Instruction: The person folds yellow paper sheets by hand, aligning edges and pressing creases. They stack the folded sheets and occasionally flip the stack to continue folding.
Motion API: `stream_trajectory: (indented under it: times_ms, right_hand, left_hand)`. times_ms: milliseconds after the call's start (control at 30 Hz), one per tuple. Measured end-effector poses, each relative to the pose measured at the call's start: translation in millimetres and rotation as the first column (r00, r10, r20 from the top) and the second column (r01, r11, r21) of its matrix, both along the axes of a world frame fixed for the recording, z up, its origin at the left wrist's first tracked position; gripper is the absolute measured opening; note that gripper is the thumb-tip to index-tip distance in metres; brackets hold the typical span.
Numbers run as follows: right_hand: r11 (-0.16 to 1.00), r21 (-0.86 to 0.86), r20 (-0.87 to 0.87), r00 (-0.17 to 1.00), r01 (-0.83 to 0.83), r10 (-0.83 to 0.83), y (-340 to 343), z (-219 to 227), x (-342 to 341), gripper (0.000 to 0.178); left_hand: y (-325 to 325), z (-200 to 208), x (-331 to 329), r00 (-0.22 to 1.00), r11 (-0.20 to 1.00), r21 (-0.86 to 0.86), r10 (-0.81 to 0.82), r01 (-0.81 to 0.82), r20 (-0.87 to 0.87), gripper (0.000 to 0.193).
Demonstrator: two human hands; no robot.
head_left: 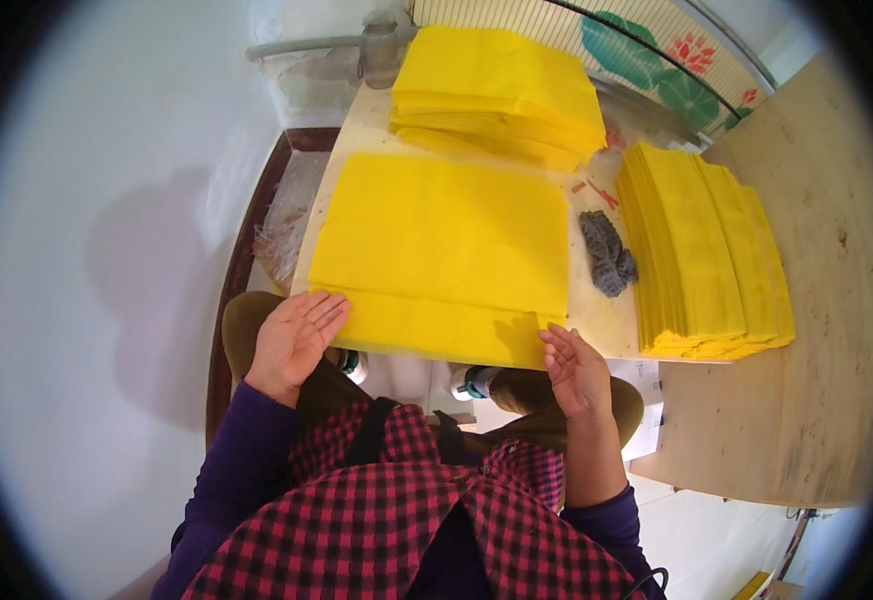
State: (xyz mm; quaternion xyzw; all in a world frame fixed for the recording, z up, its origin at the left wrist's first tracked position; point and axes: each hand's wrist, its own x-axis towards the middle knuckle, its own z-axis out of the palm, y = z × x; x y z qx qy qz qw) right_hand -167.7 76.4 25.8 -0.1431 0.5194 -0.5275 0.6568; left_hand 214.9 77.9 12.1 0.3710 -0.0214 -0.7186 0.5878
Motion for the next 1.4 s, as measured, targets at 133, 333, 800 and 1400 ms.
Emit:
stream_trajectory:
  times_ms: [133,333,800,1400]
  right_hand:
    - [1.0,0.028,0.036,0.999,-0.01,0.009,-15.8,-6.0,-13.5,0.034]
    - [0.979,0.101,-0.11,0.976,-0.178,0.188,-44.1,-9.2,-34.7,0.034]
    - [0.84,0.259,-0.607,0.597,-0.476,0.525,-146.6,0.9,-53.7,0.035]
    - [0.958,-0.013,-0.716,0.672,-0.287,0.192,-175.0,-11.1,-16.5,0.036]
  left_hand:
    - [-8.6,0.2,3.3,1.0,0.999,0.039,0.02,-0.021,0.002,0.05]
    - [-27.1,-7.3,17.3,0.997,1.0,-0.013,-0.014,0.015,0.072,0.036]
    - [-125.9,9.5,43.7,0.781,0.904,0.035,-0.387,0.426,0.49,0.032]
    - [-171.0,-0.3,25.0,0.785,0.959,0.064,-0.264,0.276,0.56,0.029]
